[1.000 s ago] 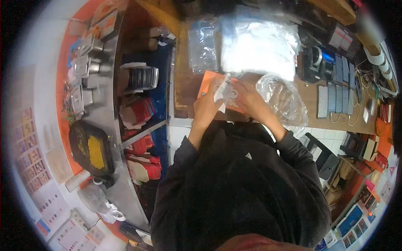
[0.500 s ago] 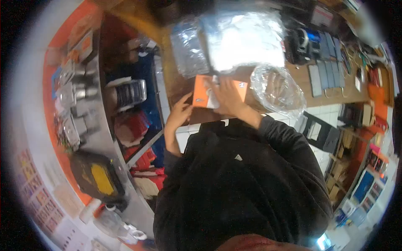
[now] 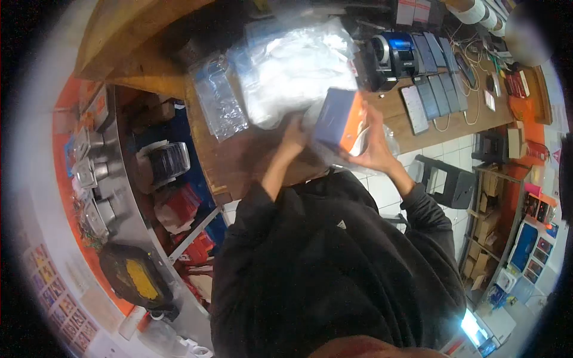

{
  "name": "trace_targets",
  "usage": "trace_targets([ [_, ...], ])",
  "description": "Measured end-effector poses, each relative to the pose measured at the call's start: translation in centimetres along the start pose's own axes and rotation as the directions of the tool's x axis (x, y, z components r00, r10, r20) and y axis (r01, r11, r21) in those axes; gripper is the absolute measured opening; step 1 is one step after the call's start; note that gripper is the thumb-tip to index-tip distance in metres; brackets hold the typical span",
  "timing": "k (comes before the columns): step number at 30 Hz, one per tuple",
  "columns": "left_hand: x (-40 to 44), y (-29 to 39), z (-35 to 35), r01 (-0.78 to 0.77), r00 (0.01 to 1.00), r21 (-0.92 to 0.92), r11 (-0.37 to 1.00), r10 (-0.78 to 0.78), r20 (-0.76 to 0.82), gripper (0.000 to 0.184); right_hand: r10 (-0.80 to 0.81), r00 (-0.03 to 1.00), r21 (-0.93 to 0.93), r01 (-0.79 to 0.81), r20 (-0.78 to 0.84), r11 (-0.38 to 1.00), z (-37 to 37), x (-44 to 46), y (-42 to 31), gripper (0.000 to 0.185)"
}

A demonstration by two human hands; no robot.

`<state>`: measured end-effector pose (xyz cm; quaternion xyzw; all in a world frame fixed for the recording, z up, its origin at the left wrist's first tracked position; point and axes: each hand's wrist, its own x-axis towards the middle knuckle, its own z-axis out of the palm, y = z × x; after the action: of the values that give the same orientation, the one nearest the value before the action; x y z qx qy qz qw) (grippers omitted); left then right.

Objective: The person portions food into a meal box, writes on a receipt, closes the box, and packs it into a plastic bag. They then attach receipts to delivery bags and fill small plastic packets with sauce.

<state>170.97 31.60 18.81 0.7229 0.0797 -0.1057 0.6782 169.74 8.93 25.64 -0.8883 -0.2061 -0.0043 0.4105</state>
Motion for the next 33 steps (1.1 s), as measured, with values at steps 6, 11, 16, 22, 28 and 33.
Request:
trace_targets([
  [6, 0.8, 0.6, 3.2, 0.27, 0.963, -0.139, 0.953, -0.27, 0.016, 0.036, 0.185, 0.932, -0.302, -0.088, 0.312, 0.949, -1.2, -1.8, 2.0, 0.107],
  [11, -2.1, 0.3, 5.1, -0.12, 0.99, 0.375, 0.919, 0.137, -0.018, 0.031, 0.147, 0.961, -0.394, -0.045, 0.234, 0.918, -2.2, 0.2, 1.9, 0.108],
  [16, -1.7, 5.8, 4.8, -0.001, 0.993, 0.159, 0.987, 0.02, -0.119, 0.035, 0.059, 0.905, -0.545, 0.201, 0.421, 0.814, -0.4, 0.8, 5.2, 0.116],
  [22, 6.1, 11.0, 4.9, -0.098, 0.935, 0.363, 0.927, 0.21, -0.286, 0.028, 0.122, 0.882, -0.368, 0.062, 0.456, 0.928, -3.3, 3.2, 4.4, 0.113],
  [28, 18.5, 6.0, 8.6, -0.22, 0.786, 0.586, 0.78, 0.498, -0.367, 0.021, 0.188, 0.96, 0.121, -0.216, 0.207, 0.969, -6.3, 10.9, 5.4, 0.031],
  [33, 20.1, 3.5, 6.9, -0.228, 0.796, 0.439, 0.869, 0.426, -0.43, 0.016, 0.177, 0.984, 0.262, -0.165, -0.021, 0.951, -4.8, 15.6, 9.5, 0.015],
])
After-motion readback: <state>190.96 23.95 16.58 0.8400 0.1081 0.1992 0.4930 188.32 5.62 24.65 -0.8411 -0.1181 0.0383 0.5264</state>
